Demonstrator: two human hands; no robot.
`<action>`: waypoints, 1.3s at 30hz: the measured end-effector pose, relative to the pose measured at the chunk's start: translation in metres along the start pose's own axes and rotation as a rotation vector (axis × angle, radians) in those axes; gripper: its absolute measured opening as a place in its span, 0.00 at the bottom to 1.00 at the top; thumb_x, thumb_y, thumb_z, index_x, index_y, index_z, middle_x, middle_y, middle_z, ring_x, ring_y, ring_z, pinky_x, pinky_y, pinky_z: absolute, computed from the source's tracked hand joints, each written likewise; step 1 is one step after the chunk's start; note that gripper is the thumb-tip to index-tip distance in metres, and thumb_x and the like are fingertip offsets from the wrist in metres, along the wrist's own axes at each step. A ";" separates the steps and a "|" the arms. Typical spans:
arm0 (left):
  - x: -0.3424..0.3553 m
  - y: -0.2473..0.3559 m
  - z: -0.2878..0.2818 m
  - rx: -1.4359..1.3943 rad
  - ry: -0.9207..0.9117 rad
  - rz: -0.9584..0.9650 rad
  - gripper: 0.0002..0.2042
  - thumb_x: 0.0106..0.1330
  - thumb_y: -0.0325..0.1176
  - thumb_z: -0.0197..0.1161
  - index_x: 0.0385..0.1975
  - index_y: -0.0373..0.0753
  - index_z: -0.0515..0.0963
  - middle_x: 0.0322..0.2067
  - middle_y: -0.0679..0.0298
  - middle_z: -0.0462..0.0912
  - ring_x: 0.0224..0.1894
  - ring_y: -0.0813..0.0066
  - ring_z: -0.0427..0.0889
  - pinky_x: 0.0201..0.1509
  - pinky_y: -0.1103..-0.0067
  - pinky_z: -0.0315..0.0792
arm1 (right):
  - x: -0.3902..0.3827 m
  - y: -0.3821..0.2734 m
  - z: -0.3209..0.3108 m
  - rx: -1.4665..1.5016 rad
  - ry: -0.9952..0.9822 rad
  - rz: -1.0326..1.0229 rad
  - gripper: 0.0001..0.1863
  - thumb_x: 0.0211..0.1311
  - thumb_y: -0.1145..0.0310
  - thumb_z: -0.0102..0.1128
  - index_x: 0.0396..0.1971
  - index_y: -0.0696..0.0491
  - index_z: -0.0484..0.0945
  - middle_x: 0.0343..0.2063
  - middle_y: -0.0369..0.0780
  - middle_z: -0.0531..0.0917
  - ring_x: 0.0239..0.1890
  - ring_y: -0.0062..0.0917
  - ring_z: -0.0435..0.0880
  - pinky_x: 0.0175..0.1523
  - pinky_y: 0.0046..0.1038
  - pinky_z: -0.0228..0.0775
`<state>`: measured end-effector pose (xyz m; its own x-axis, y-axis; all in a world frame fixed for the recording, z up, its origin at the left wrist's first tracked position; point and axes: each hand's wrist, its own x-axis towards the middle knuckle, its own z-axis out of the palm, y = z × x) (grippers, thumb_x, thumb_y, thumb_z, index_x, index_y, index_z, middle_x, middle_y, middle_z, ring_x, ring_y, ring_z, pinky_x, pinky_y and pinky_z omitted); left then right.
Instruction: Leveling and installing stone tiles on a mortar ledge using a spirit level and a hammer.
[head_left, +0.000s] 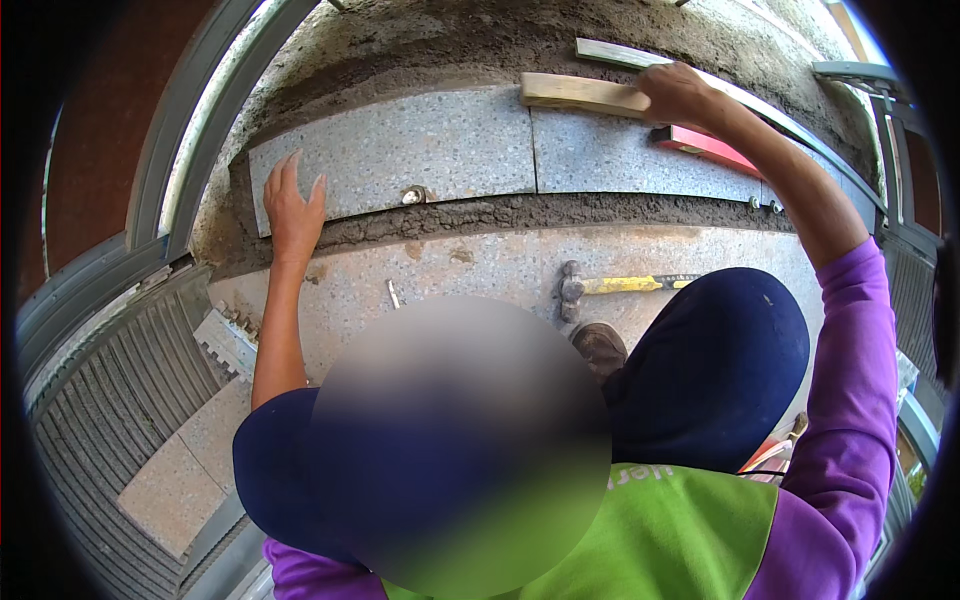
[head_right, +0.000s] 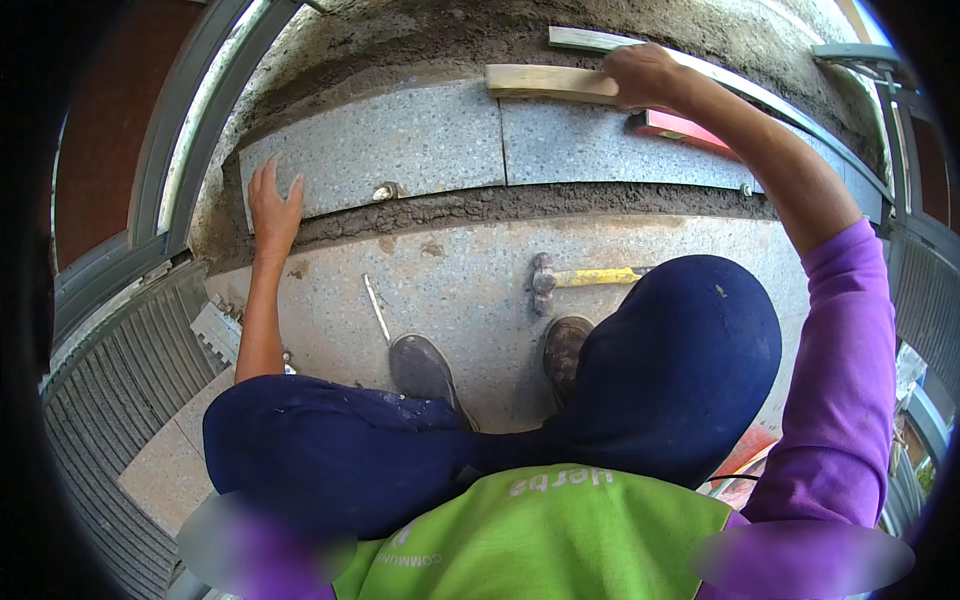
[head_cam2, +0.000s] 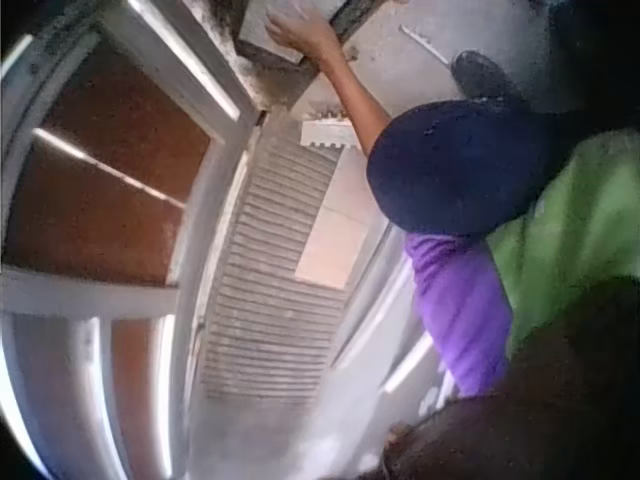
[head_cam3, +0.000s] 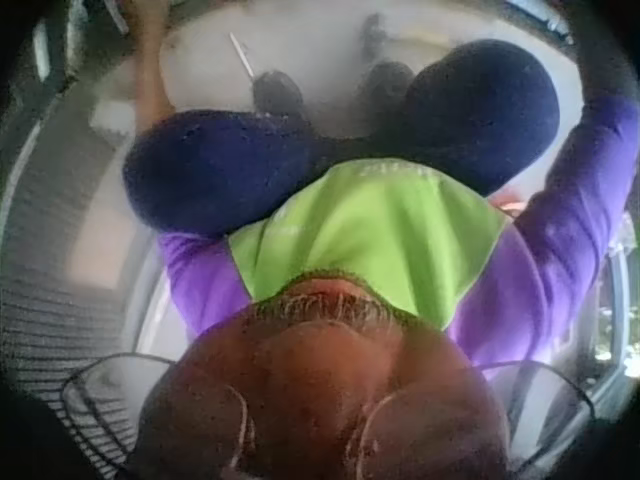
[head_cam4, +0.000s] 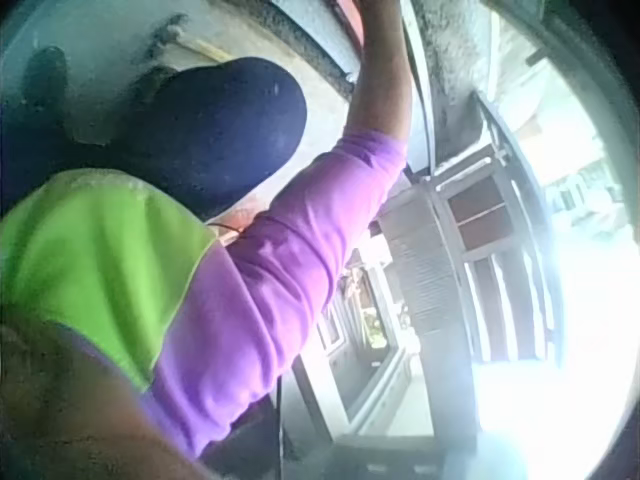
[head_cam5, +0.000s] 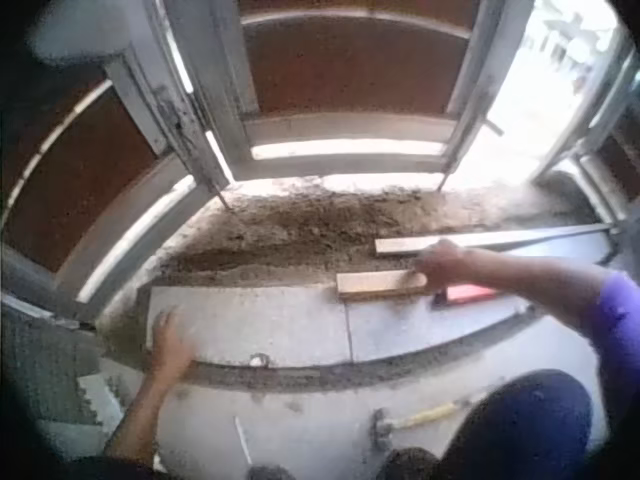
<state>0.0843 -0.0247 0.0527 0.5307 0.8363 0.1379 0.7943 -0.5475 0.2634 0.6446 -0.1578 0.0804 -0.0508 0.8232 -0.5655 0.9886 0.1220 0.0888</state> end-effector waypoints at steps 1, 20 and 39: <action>0.001 0.002 0.001 -0.010 0.008 -0.006 0.26 0.67 0.34 0.67 0.63 0.34 0.72 0.61 0.47 0.74 0.65 0.46 0.71 0.70 0.58 0.63 | 0.006 -0.010 -0.004 0.035 0.057 -0.044 0.17 0.54 0.60 0.72 0.38 0.56 0.87 0.36 0.48 0.88 0.40 0.40 0.89 0.44 0.39 0.82; -0.027 -0.049 -0.047 -0.230 0.392 -0.296 0.26 0.66 0.39 0.70 0.60 0.33 0.75 0.58 0.46 0.77 0.63 0.47 0.75 0.68 0.60 0.67 | 0.159 -0.385 -0.152 0.262 0.115 -0.494 0.22 0.56 0.50 0.68 0.41 0.54 0.87 0.44 0.47 0.88 0.48 0.42 0.88 0.53 0.43 0.80; -0.054 -0.101 -0.020 -0.488 0.407 -0.388 0.28 0.65 0.37 0.69 0.66 0.38 0.73 0.65 0.48 0.73 0.66 0.50 0.73 0.69 0.62 0.67 | 0.133 -0.391 -0.151 0.143 0.003 -0.406 0.19 0.61 0.58 0.65 0.43 0.58 0.85 0.41 0.51 0.88 0.48 0.44 0.88 0.57 0.40 0.79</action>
<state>-0.0301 -0.0140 0.0374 0.0122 0.9637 0.2668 0.6301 -0.2146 0.7462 0.2299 -0.0123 0.0939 -0.4399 0.7262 -0.5283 0.8981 0.3582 -0.2554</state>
